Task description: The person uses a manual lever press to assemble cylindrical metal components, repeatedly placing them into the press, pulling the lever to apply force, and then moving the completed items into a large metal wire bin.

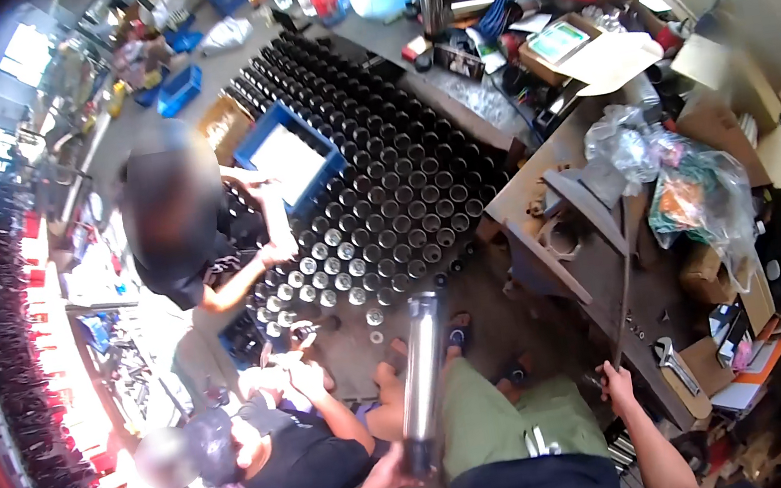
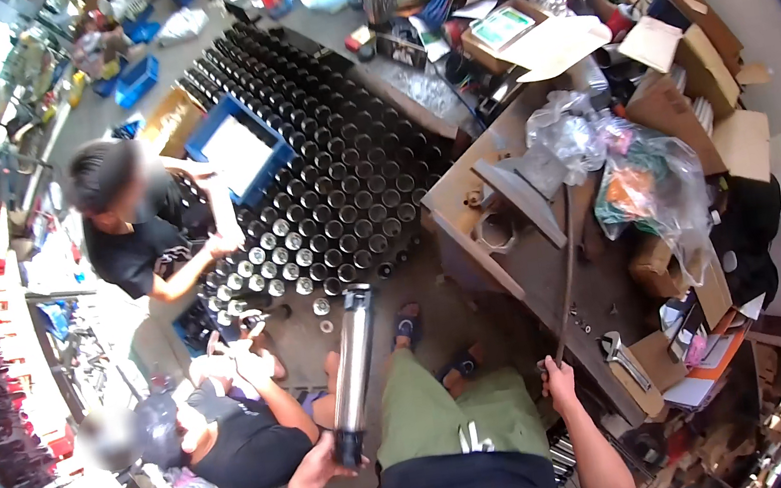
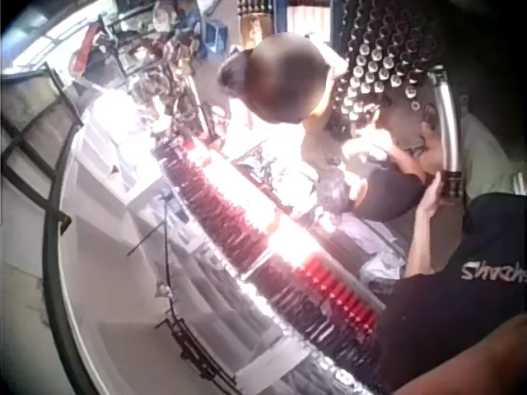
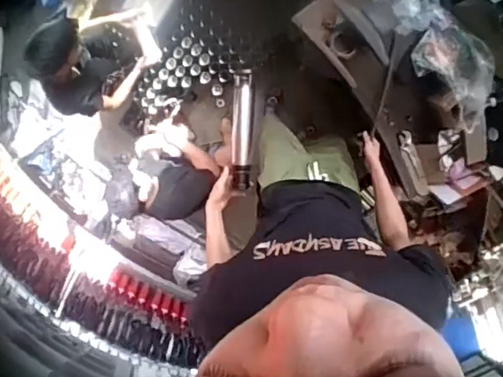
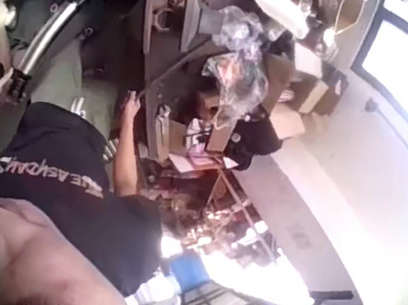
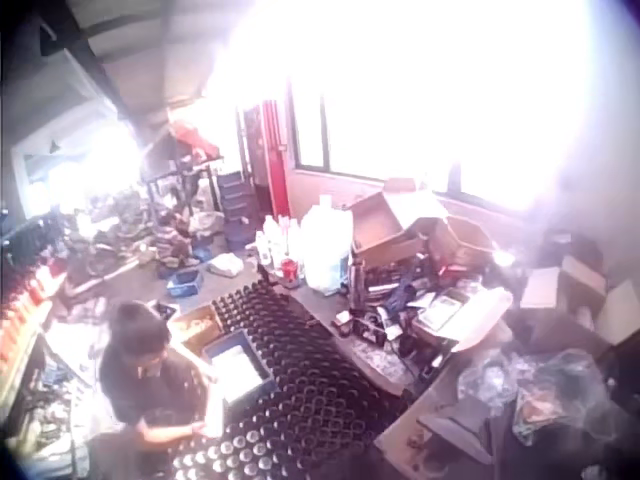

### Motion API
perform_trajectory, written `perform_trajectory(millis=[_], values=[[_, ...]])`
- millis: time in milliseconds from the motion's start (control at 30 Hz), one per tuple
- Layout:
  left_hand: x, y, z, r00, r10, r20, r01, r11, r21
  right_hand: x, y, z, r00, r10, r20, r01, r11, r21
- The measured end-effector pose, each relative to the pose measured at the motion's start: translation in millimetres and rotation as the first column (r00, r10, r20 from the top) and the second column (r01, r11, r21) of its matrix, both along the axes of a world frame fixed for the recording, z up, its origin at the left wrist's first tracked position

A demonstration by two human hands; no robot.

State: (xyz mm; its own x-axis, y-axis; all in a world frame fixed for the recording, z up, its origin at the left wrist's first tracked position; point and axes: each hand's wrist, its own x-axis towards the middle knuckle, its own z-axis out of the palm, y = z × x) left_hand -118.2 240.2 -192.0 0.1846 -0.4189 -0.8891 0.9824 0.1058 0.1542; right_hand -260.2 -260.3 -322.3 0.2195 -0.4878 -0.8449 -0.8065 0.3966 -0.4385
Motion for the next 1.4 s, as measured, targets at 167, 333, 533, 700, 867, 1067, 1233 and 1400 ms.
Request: perform_trajectory(millis=[167,333,533,700,867,1067,1233,1400], values=[[90,-103,129,0.63,-0.214,0.747,-0.087,0.936,0.342,-17,-12,-9,0.992,0.044,0.116,-0.006,0.952,-0.307],[150,-230,189,0.026,0.348,0.937,-0.001,0.937,-0.348,-16,-14,33,0.994,0.106,0.039,-0.053,0.741,-0.669],[258,-338,128,0.158,0.226,0.961,0.11,0.963,-0.245,-84,20,71,0.993,0.117,-0.006,-0.08,0.633,-0.77],[305,-392,117,0.254,0.293,0.922,0.149,0.93,-0.337,-119,73,92,0.996,0.051,0.076,0.036,0.535,-0.844],[307,-419,148,0.351,0.179,0.919,0.216,0.939,-0.266,-116,112,131,0.99,-0.029,0.135,0.126,0.583,-0.802],[310,-407,159,0.21,0.041,0.977,0.617,0.769,-0.165,-93,113,166,0.96,0.023,0.281,0.219,0.568,-0.793],[292,-395,170,0.237,0.058,0.97,0.627,0.754,-0.198,-77,101,195,0.937,0.087,0.339,0.223,0.596,-0.771],[241,-413,140,-0.105,0.21,0.972,0.209,0.96,-0.185,-65,79,224,0.936,0.182,0.3,0.139,0.592,-0.794]])
